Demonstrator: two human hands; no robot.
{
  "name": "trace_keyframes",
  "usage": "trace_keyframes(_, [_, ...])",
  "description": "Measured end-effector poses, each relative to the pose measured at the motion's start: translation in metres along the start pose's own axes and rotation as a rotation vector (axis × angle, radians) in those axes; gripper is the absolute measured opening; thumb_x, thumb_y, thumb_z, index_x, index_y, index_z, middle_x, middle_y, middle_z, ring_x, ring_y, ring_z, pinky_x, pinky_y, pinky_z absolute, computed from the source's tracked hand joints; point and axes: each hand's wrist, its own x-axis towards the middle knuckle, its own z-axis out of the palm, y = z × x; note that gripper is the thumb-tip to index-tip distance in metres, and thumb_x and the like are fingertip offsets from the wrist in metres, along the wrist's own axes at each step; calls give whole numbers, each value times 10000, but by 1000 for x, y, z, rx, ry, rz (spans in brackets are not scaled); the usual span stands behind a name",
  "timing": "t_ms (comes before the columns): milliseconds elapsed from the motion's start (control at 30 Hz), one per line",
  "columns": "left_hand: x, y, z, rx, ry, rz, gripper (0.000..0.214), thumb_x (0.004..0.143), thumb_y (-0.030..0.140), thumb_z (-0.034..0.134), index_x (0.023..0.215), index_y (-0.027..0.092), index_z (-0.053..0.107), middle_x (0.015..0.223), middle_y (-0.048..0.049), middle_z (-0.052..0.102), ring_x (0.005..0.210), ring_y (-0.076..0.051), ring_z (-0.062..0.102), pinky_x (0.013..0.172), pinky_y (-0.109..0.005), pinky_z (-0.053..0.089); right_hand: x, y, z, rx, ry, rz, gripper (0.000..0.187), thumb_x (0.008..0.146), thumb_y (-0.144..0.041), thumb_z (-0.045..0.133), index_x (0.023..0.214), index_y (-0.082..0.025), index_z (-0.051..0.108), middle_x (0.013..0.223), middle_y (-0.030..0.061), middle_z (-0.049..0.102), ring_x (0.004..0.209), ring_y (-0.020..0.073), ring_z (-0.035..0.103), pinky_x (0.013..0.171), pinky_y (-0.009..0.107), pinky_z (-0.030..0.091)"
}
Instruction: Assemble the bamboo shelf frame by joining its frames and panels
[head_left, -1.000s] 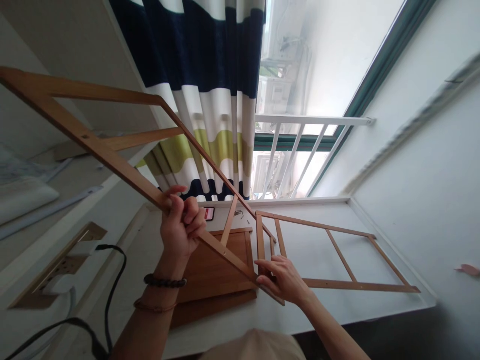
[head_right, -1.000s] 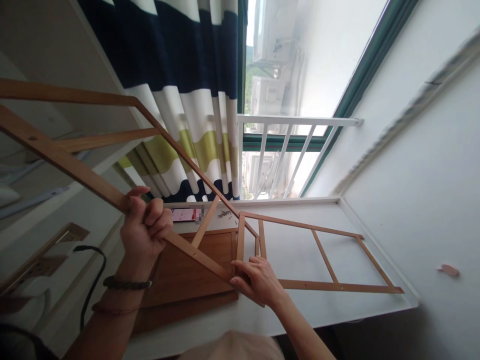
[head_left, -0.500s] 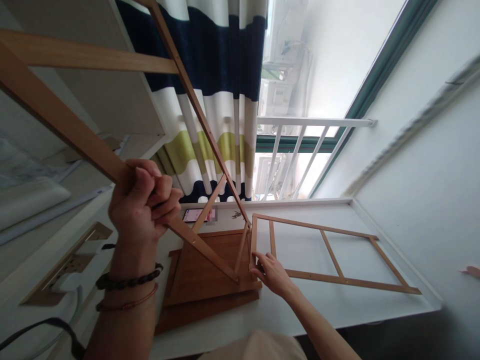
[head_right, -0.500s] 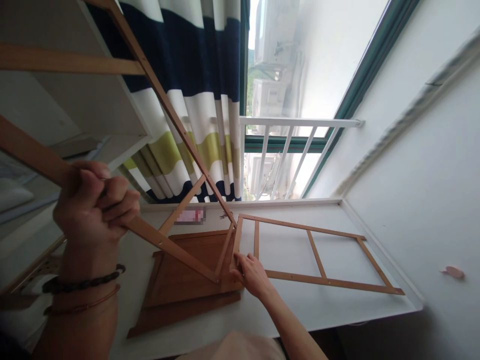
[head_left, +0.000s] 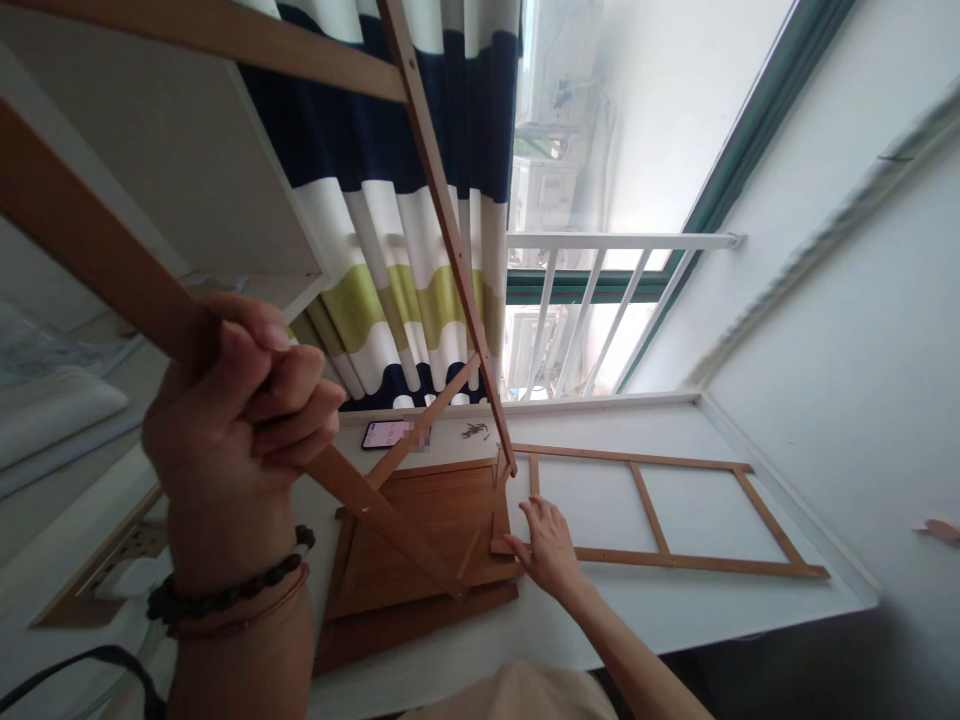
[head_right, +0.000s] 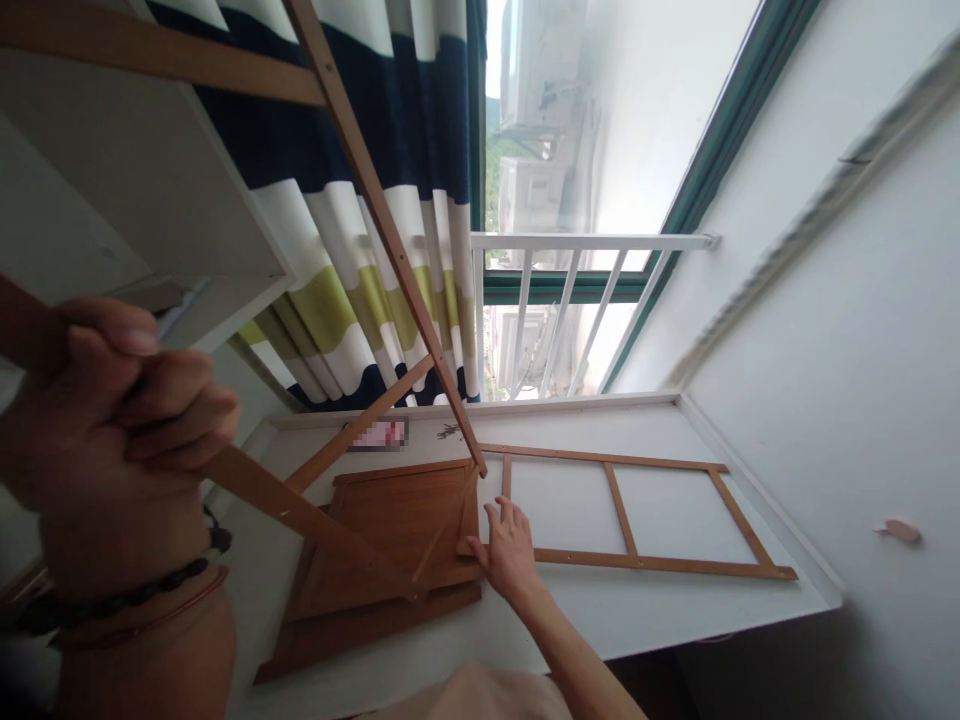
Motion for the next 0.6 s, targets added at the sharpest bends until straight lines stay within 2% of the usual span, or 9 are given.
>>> trace_keyframes(100, [10, -11, 3, -65, -75, -25, 405, 904, 200, 164, 765, 206, 544, 458, 71, 151, 285, -31, 83, 230, -96, 178, 28, 10, -31, 231, 52, 35, 689, 773, -502, 481, 1330, -159, 265, 1361, 164, 322, 1270, 302, 275, 1004, 484, 281])
trace_keyframes(167, [16, -26, 4, -139, -115, -61, 310, 900, 220, 252, 777, 207, 537, 466, 76, 163, 295, -27, 87, 229, -91, 173, 48, 18, -55, 405, 51, 110, 754, 780, -514, 464, 1376, -187, 139, 1402, 153, 270, 1279, 281, 283, 996, 472, 310])
trace_keyframes(233, [19, -44, 5, -211, -179, -120, 193, 879, 249, 358, 795, 214, 528, 476, 81, 170, 305, -22, 101, 234, -83, 175, 64, 26, -80, 523, 94, 160, 817, 750, -514, 515, 1384, -208, 101, 1428, 150, 225, 1287, 277, 275, 1003, 468, 309])
trace_keyframes(300, [21, -62, 6, -269, -240, -192, 104, 852, 267, 436, 810, 222, 520, 484, 84, 170, 314, -16, 105, 240, -73, 174, 77, 32, -103, 652, 134, 138, 771, 747, -484, 541, 1367, -239, 155, 1398, 126, 307, 1265, 248, 326, 1007, 447, 317])
trace_keyframes(400, [24, -85, 10, -332, -269, -280, 80, 827, 300, 492, 795, 229, 509, 478, 88, 171, 310, -14, 99, 239, -67, 164, 92, 36, -131, 794, 67, 44, 584, 745, -426, 573, 1256, -225, 376, 1245, 101, 505, 1156, 219, 465, 983, 419, 359])
trace_keyframes(500, [32, -102, 16, -347, -217, -346, 141, 801, 353, 532, 754, 225, 497, 452, 95, 169, 285, -10, 114, 240, -70, 153, 98, 40, -151, 972, -103, -13, 401, 760, -393, 562, 1089, -167, 515, 1020, 96, 626, 963, 216, 598, 871, 399, 458])
trace_keyframes(600, [45, -116, 23, -309, -128, -378, 187, 793, 382, 542, 739, 209, 495, 429, 102, 177, 266, -10, 148, 246, -82, 144, 94, 51, -169, 1124, -185, -4, 385, 745, -354, 581, 1081, -181, 505, 941, 73, 645, 862, 225, 641, 699, 346, 523])
